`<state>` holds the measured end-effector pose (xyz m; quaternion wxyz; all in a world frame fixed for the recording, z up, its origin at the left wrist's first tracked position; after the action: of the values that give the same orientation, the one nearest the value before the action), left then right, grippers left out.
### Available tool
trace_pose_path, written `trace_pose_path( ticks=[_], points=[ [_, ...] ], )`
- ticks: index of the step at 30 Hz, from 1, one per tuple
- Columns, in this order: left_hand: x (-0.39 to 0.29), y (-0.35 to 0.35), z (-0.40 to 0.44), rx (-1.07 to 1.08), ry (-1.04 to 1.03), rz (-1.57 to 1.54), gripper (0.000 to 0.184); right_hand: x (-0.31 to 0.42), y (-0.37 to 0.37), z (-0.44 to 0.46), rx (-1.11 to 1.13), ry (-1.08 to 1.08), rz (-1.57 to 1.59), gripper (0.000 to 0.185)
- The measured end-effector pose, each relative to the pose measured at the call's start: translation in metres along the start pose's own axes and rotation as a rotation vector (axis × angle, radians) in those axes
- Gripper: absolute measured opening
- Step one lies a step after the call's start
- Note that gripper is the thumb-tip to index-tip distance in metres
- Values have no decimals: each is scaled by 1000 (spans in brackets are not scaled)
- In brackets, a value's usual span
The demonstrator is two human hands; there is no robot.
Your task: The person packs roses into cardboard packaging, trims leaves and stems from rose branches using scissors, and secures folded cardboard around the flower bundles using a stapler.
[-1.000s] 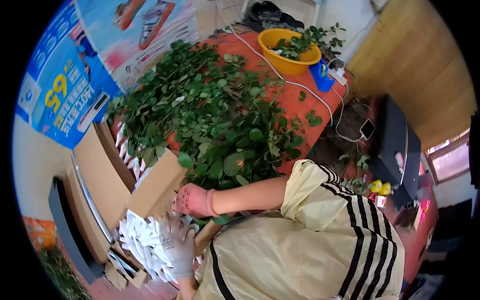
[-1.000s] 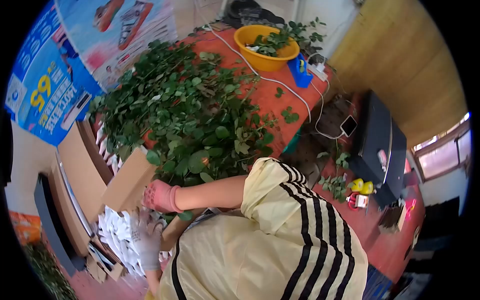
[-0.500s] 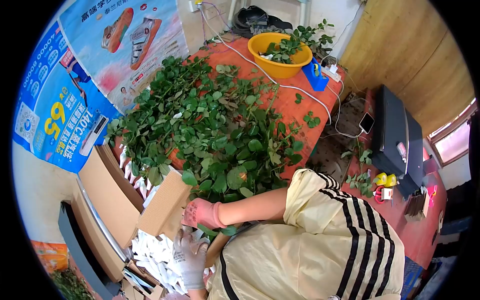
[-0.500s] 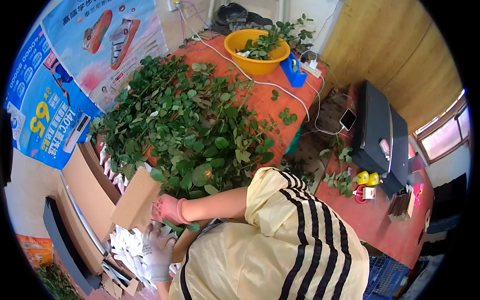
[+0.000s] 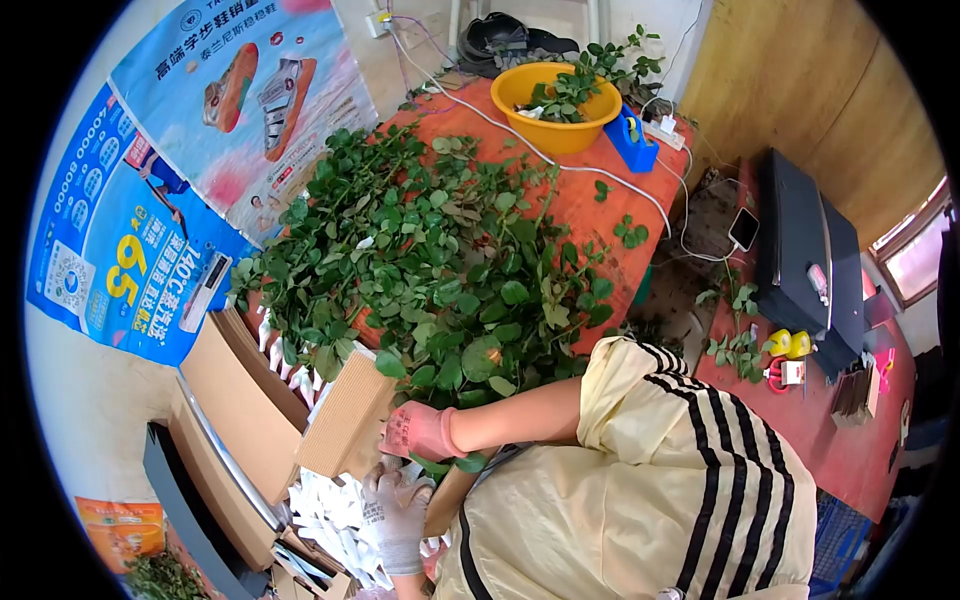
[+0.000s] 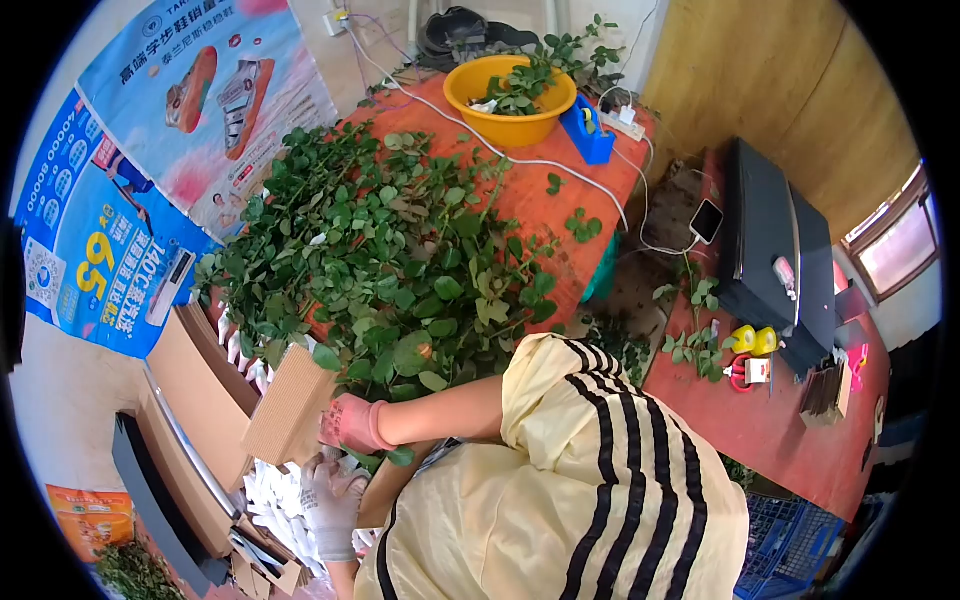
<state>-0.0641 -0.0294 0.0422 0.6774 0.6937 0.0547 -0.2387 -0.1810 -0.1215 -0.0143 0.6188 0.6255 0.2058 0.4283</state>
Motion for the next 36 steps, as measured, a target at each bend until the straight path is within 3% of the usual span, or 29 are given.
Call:
trace_pose_path(
  ticks=[3,5,6,9,13,14,15,17,18,24,26,29,31,33,36],
  points=[
    [4,-2,-1,-37,53,-119,46,-1,-6,-3,16,24,-26,24],
    [-4,7,2,-26,-14,-59,47,-9,-24,-9,-267,139,56,17],
    [-1,6,1,0,7,-71,49,-4,-17,-13,-272,182,66,21],
    [6,2,1,-9,37,-30,53,20,76,-32,-57,270,-45,33],
    [8,4,1,-9,86,-63,49,1,138,-25,-250,394,-188,43],
    [10,5,1,-21,116,-69,49,-4,167,2,-31,332,-178,40],
    [11,6,0,-28,75,-79,46,-20,176,25,-99,282,-3,36],
    [14,4,-1,-47,51,-92,44,-64,170,75,14,93,245,29],
    [15,3,-1,-71,39,-113,43,-85,156,99,37,-26,177,27],
    [20,3,0,-123,-1,-155,49,-136,18,202,228,90,-130,26],
    [17,8,3,-98,37,-159,52,-147,-13,220,513,-7,-412,26],
    [11,17,11,-26,27,-157,60,-163,-47,220,573,-30,-367,32],
    [8,18,11,-18,64,-82,67,-157,-28,206,497,70,-397,29],
    [12,5,7,-9,60,-116,70,-157,-27,196,569,74,-454,26],
    [8,8,9,-24,21,-45,71,-166,-34,179,492,21,-483,22]
  ],
)
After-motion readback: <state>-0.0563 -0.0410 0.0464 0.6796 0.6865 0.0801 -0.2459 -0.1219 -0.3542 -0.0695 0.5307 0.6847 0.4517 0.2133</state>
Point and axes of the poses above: each hand's wrist, its own z-axis towards the middle knuckle, its own y-axis out of the back of the hand, x = y × z, the point moved 3 cm from there along z, towards the middle knuckle, and after that the axes turned 3 degrees about -y, right-handed, at the moved point
